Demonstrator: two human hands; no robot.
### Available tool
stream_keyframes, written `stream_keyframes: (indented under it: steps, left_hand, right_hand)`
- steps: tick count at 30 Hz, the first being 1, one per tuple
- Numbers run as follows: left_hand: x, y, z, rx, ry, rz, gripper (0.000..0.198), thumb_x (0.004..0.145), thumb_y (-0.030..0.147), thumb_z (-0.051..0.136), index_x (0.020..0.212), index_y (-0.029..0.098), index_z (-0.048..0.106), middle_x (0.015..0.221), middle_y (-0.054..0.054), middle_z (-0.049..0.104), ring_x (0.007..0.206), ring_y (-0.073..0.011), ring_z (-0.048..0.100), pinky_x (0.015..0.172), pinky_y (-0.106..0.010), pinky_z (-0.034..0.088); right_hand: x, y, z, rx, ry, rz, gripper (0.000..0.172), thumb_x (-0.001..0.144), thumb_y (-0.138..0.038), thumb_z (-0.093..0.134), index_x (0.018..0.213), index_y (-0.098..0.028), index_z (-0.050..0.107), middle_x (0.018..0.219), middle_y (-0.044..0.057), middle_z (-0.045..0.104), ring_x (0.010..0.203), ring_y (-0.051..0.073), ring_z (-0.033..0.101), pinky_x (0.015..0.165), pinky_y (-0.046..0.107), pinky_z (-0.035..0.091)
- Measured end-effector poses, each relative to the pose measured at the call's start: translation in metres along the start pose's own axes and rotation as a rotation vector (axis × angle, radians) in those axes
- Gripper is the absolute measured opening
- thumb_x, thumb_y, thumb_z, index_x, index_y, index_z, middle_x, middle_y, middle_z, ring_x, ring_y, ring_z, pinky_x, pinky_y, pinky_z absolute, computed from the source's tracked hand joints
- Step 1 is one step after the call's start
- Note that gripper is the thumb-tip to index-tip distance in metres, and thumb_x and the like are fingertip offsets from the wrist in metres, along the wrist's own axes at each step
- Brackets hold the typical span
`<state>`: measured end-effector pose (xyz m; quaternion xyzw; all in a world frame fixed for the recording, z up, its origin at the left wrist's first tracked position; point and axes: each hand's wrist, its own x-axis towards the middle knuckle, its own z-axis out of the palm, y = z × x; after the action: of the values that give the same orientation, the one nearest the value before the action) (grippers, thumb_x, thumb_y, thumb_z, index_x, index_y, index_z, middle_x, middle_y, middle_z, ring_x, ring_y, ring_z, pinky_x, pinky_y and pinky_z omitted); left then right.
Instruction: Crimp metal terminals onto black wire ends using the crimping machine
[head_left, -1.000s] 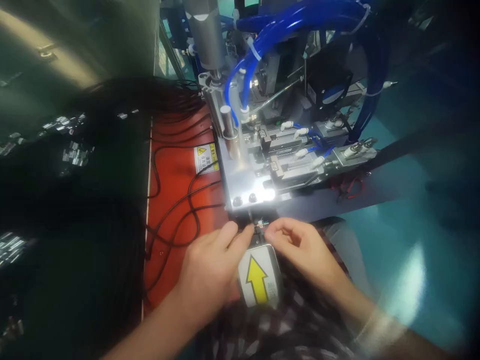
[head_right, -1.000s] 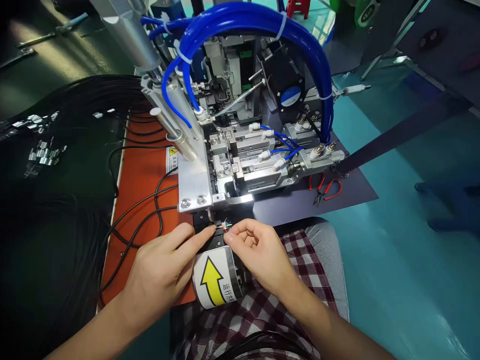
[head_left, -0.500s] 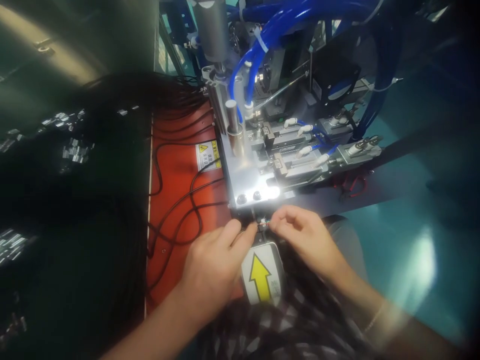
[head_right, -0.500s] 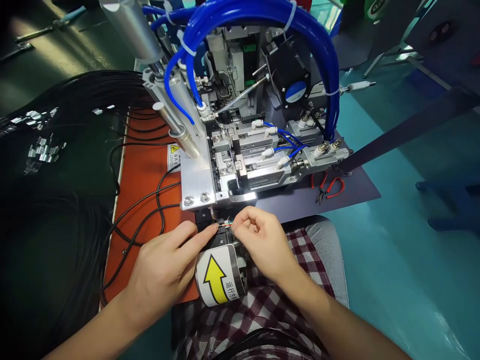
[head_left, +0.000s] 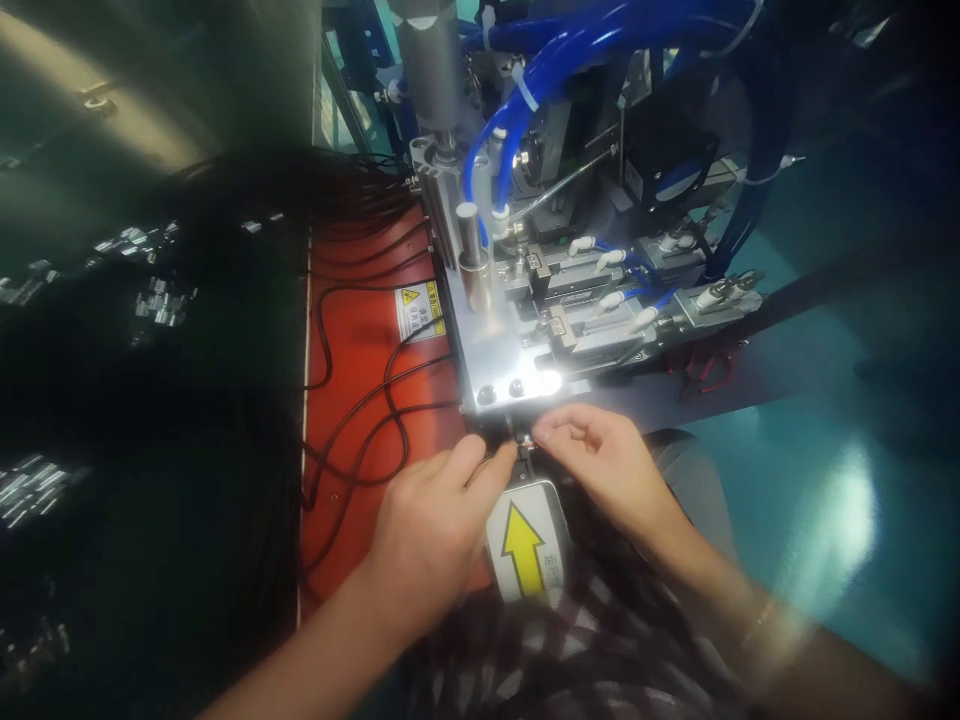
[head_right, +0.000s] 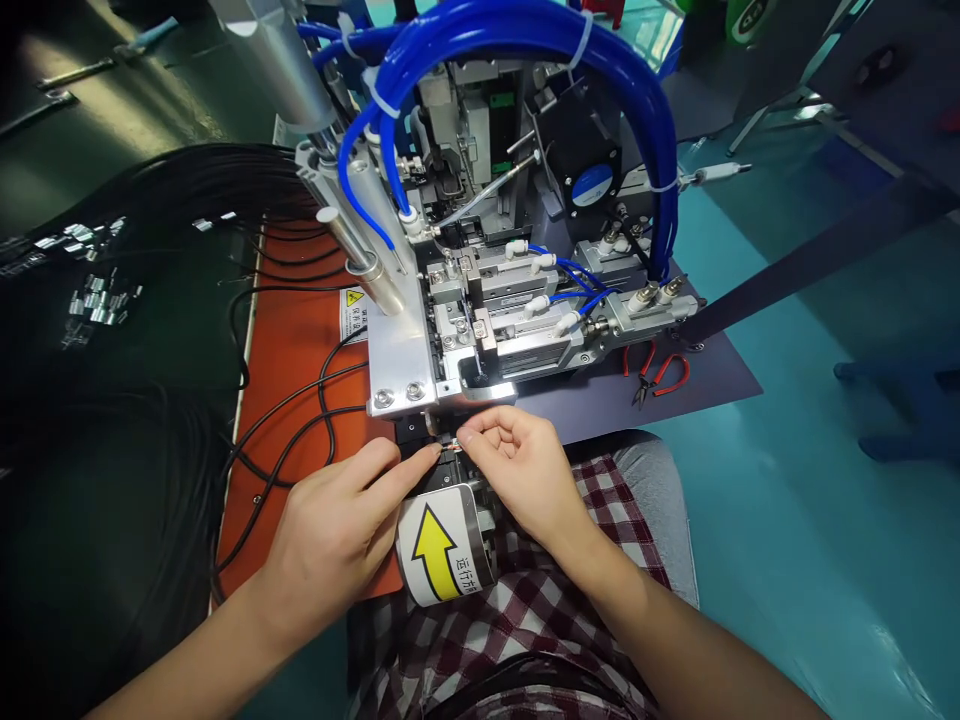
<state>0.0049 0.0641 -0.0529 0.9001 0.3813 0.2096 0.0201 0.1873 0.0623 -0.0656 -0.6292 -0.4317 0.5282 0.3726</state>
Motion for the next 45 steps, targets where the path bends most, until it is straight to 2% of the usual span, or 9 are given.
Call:
stream_keyframes:
  steps: [5,8,11,14,16,18,25,34,45]
  left_hand:
    - [0.0,0.0,0.001,0.003,-0.006,-0.004,0.032,0.088,0.008,0.043,0.106,0.009,0.07,0.07,-0.004,0.058,0.054,-0.0133,0.05,0.046,-0.024,0.038]
    - [0.0,0.0,0.001,0.007,-0.018,-0.005,0.031,0.089,0.009,0.044,0.107,0.01,0.069,0.07,-0.004,0.058,0.054,-0.0131,0.051,0.046,-0.024,0.038]
    - [0.0,0.0,0.001,0.013,-0.023,0.0,0.031,0.089,0.008,0.044,0.107,0.01,0.069,0.07,-0.003,0.058,0.055,-0.0128,0.051,0.046,-0.024,0.037]
    - [0.0,0.0,0.0,0.016,-0.018,0.005,0.031,0.089,0.008,0.044,0.107,0.01,0.068,0.071,-0.003,0.059,0.055,-0.0129,0.051,0.047,-0.024,0.038]
    - [0.0,-0.001,0.0,0.017,-0.018,0.01,0.031,0.088,0.007,0.044,0.108,0.01,0.068,0.071,-0.003,0.059,0.055,-0.013,0.052,0.047,-0.024,0.039]
    - [0.001,-0.001,-0.001,0.019,-0.018,0.009,0.031,0.088,0.007,0.044,0.107,0.01,0.069,0.071,-0.004,0.059,0.055,-0.0134,0.052,0.047,-0.024,0.039]
    - [0.001,-0.001,0.001,0.009,-0.023,0.005,0.032,0.09,0.009,0.042,0.106,0.009,0.069,0.072,-0.004,0.06,0.055,-0.0137,0.054,0.047,-0.024,0.042]
    - [0.001,-0.005,0.001,-0.02,-0.036,0.027,0.032,0.09,0.009,0.041,0.108,0.009,0.068,0.074,-0.005,0.061,0.057,-0.0119,0.054,0.047,-0.022,0.042]
    - [0.003,-0.01,-0.003,-0.067,-0.105,0.05,0.033,0.094,0.012,0.037,0.111,0.012,0.065,0.08,-0.006,0.063,0.063,-0.0123,0.06,0.05,-0.02,0.045]
  right_hand:
    - [-0.005,0.007,0.006,-0.051,0.087,-0.191,0.012,0.082,-0.027,0.06,0.075,-0.017,0.061,0.064,-0.001,0.056,0.055,0.011,0.049,0.051,0.024,0.039]
    - [-0.008,0.009,0.005,-0.074,0.1,-0.212,0.012,0.083,-0.026,0.058,0.075,-0.017,0.06,0.066,0.0,0.057,0.058,0.012,0.049,0.053,0.024,0.038]
    - [-0.005,0.007,0.005,0.057,0.061,-0.046,0.015,0.08,-0.028,0.06,0.072,-0.017,0.058,0.062,-0.002,0.054,0.055,0.01,0.045,0.05,0.023,0.035]
    - [0.001,0.001,0.002,0.278,-0.089,0.197,0.023,0.076,-0.033,0.063,0.063,-0.017,0.052,0.051,-0.007,0.039,0.045,0.006,0.03,0.044,0.021,0.022]
    - [0.004,-0.001,-0.002,0.342,-0.203,0.259,0.031,0.075,-0.037,0.065,0.058,-0.017,0.048,0.049,-0.009,0.034,0.043,0.005,0.023,0.043,0.022,0.017]
    - [0.005,0.002,-0.007,0.299,-0.226,0.214,0.034,0.077,-0.041,0.065,0.06,-0.017,0.048,0.052,-0.008,0.039,0.043,0.005,0.027,0.044,0.022,0.02]
    - [0.001,0.025,-0.002,-0.174,-0.026,-0.118,0.04,0.097,-0.047,0.035,0.07,-0.02,0.047,0.063,-0.003,0.045,0.059,0.013,0.041,0.055,0.027,0.033]
    - [0.001,0.024,0.011,-0.014,-0.032,-0.252,0.029,0.095,-0.033,0.043,0.069,-0.022,0.041,0.065,-0.004,0.038,0.06,0.013,0.038,0.057,0.026,0.034]
    - [0.003,0.021,0.0,-0.36,0.017,-0.494,0.023,0.094,-0.024,0.044,0.071,-0.022,0.044,0.063,-0.003,0.045,0.057,0.013,0.043,0.058,0.027,0.033]
